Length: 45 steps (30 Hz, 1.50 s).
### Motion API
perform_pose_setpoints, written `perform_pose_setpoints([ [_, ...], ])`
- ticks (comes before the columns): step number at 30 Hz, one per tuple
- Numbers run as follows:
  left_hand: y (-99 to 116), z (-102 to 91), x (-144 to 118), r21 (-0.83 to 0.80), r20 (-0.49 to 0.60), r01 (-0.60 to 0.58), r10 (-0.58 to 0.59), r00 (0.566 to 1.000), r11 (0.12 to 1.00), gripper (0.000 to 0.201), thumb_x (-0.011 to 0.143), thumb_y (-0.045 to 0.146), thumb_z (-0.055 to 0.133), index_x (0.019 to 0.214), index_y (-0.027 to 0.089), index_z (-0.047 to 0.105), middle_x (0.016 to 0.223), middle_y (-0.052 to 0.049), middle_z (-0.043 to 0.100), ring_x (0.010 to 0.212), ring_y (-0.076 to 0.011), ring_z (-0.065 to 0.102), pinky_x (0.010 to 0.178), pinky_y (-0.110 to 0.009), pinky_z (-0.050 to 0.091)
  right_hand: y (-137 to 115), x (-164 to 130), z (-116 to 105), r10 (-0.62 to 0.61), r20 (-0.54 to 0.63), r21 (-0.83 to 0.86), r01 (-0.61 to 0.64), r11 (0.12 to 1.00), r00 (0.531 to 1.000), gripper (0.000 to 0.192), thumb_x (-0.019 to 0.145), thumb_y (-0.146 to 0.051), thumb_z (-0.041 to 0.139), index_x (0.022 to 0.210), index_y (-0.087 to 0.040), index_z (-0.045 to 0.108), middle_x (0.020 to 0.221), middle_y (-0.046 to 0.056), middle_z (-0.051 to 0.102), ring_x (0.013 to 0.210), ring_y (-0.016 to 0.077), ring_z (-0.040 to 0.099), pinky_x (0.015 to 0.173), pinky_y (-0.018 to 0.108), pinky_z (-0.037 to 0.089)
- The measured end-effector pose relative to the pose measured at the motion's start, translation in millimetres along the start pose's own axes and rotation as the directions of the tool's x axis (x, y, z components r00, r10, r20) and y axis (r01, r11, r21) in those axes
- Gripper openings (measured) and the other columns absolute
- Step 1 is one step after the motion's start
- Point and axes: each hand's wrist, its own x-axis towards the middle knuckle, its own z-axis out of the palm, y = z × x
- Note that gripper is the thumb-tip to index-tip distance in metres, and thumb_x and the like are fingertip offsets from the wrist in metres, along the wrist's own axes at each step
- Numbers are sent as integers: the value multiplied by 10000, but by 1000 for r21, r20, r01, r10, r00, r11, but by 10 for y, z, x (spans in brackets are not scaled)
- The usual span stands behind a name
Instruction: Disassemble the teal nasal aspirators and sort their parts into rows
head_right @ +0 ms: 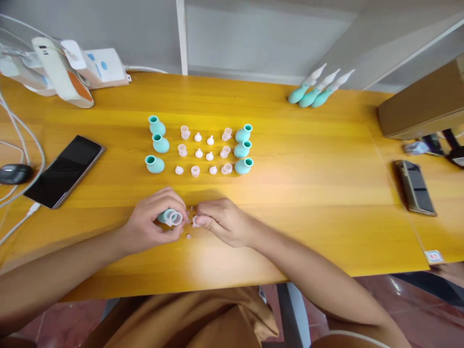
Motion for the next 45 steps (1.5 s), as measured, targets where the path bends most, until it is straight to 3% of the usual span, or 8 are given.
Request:
perform_pose_setpoints([
  [9, -61, 36, -75, 304, 106, -47, 16, 994, 952, 180, 891, 77, 638, 1013, 206, 612, 941, -51, 662, 903, -236, 570, 831, -380, 496, -35, 39, -76, 29, -198, -87, -47, 995, 980, 455, 1176, -361, 467, 752, -196, 485, 655, -33, 414, 570, 102, 396, 599, 262, 307],
  [19, -24, 15, -19, 192, 44, 83, -93, 995, 978, 137, 934, 79, 640, 985, 204, 620, 974, -23, 667, 946, -204, 584, 870, -328, 480, -35, 29, -33, -19, -260, -114, -11, 993, 965, 494, 1202, -392, 393, 770, -192, 524, 653, -23, 449, 571, 103, 443, 579, 258, 321],
  [23, -22, 18, -11, 146, 17, 95, -99, 995, 985, 131, 936, 72, 620, 957, 201, 622, 949, -20, 671, 928, -200, 592, 865, -330, 480, -221, 89, -272, -45, -334, -283, -54, 958, 942, 509, 1189, -410, 433, 730, -200, 506, 619, -14, 432, 557, 118, 441, 575, 291, 308],
  [27, -34, 16, -10, 103, -6, 117, -117, 993, 988, 122, 926, 80, 599, 945, 198, 625, 942, -28, 671, 916, -205, 601, 839, -333, 484, -312, 532, -868, 14, -368, -626, -259, 735, 930, 588, 1167, -474, 451, 646, -202, 434, 577, 10, 420, 561, 139, 422, 618, 329, 284],
  [31, -33, -5, -11, 83, -20, 133, -132, 991, 988, 109, 912, 92, 586, 929, 198, 609, 933, -27, 663, 904, -206, 601, 830, -335, 476, -73, 1245, -1317, 330, -350, -838, -451, 309, 877, 587, 1134, -530, 433, 684, -187, 589, 639, 81, 533, 720, 234, 572, 705, 347, 347],
  [34, -27, -14, -17, 66, -24, 142, -140, 990, 988, 101, 897, 107, 580, 939, 196, 604, 922, -27, 647, 896, -211, 591, 822, -337, 466, 164, 1623, -1377, 542, -276, -902, -409, 140, 794, 586, 1136, -530, 401, 885, -138, 757, 879, 165, 700, 942, 320, 677, 832, 395, 440],
  [38, -37, -14, -29, 34, -42, 144, -142, 989, 989, 94, 893, 120, 559, 934, 204, 573, 909, -24, 616, 887, -212, 574, 815, -338, 453, 318, 1790, -1286, 654, -209, -932, -350, 92, 727, 658, 1159, -543, 351, 1104, -58, 793, 1088, 226, 735, 1077, 337, 708, 912, 411, 475],
  [45, -42, -49, -40, 22, -35, 165, -164, 986, 986, 73, 944, 144, 499, 939, 204, 540, 949, -39, 601, 923, -220, 582, 849, -359, 472, 155, 1731, -1331, 624, -248, -935, -351, 45, 741, 760, 1162, -613, 295, 1038, -54, 794, 1050, 243, 739, 1063, 349, 713, 898, 415, 472],
])
